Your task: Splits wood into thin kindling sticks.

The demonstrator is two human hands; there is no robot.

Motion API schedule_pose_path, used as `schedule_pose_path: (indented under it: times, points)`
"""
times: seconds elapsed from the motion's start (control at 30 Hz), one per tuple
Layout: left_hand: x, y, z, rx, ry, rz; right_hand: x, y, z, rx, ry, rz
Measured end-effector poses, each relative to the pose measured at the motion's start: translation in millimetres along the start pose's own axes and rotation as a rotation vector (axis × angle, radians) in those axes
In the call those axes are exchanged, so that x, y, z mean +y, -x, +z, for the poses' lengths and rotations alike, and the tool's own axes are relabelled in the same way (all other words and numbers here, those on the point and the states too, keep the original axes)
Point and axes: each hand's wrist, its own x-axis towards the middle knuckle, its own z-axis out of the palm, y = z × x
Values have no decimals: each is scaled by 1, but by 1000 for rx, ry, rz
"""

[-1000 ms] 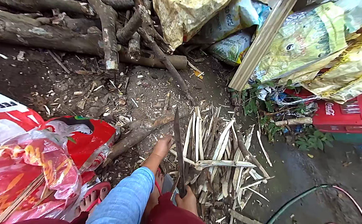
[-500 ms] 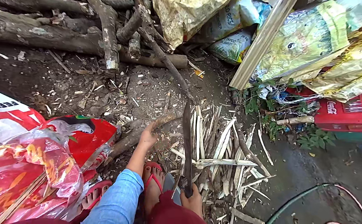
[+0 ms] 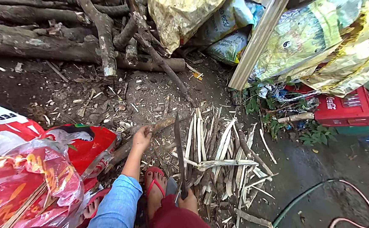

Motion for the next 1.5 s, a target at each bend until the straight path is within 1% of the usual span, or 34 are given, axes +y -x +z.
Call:
schedule_pose_path:
  times: [0.1,0.2,0.27,0.3,0.33,0.4,0.43,0.47,0.6,0.67,0.7,0.73,0.8,0.83,0.87,0.97,1.07,1.1,1.13,1.17,1.23,1.27,1.3,1.33,1.4,1.5]
  points:
    - [5,2,3,-17,1,-6,-2,-6,-13,4,-20,-46]
    - [4,4,4,-41,10,-9,-1,5,-17,147,-133,-168]
    - [3,5,1,-45,19,-13,3,9,-7,273,-181,-240]
    - [1,5,0,-41,16,-21,6,8,0,283,-174,-231]
    - [-1,5,-1,-34,11,-29,8,4,6,226,-139,-171]
    - [1,3,-1,-23,-4,-35,9,-12,9,37,-13,-19]
    - [2,4,0,-20,-7,-34,9,-17,7,-7,14,6]
    - [4,4,0,-18,-7,-31,7,-20,3,-8,20,-7]
    - [5,6,-1,-25,5,-16,0,-5,-12,133,-113,-181]
    - [5,5,-3,-20,15,-22,-1,2,-8,244,-181,-247]
    - [3,4,-4,-16,17,-30,0,3,-2,265,-192,-245]
    - [0,4,-5,-12,13,-36,2,1,3,224,-169,-199]
    - [-1,2,-4,-4,2,-32,6,-15,8,-10,-16,-28]
    - [0,3,-3,-3,3,-29,8,-23,9,-77,19,14]
    - [1,4,-2,-4,7,-26,8,-27,8,-97,21,19]
    - [6,9,-2,-10,18,-14,4,-17,-5,-7,-61,-91]
    - [3,8,-5,-6,35,-15,4,-1,-3,170,-221,-225]
    - [1,7,-5,1,41,-19,5,1,2,225,-252,-247]
    - [-1,6,-5,4,41,-29,7,1,7,230,-250,-226]
    - [-3,6,-5,5,38,-37,9,-1,11,168,-197,-155]
    - [-2,3,-2,-2,29,-47,17,-21,17,-70,14,14]
    - [-1,4,1,-8,28,-49,23,-32,22,-154,98,58]
    - [-1,5,3,-18,27,-48,29,-37,25,-202,135,77]
    - [1,6,4,-30,26,-43,32,-39,25,-213,141,75]
    - [4,7,4,-38,26,-33,31,-35,18,-177,115,50]
    - [-5,7,4,-63,-28,-50,23,-19,6,-144,67,39]
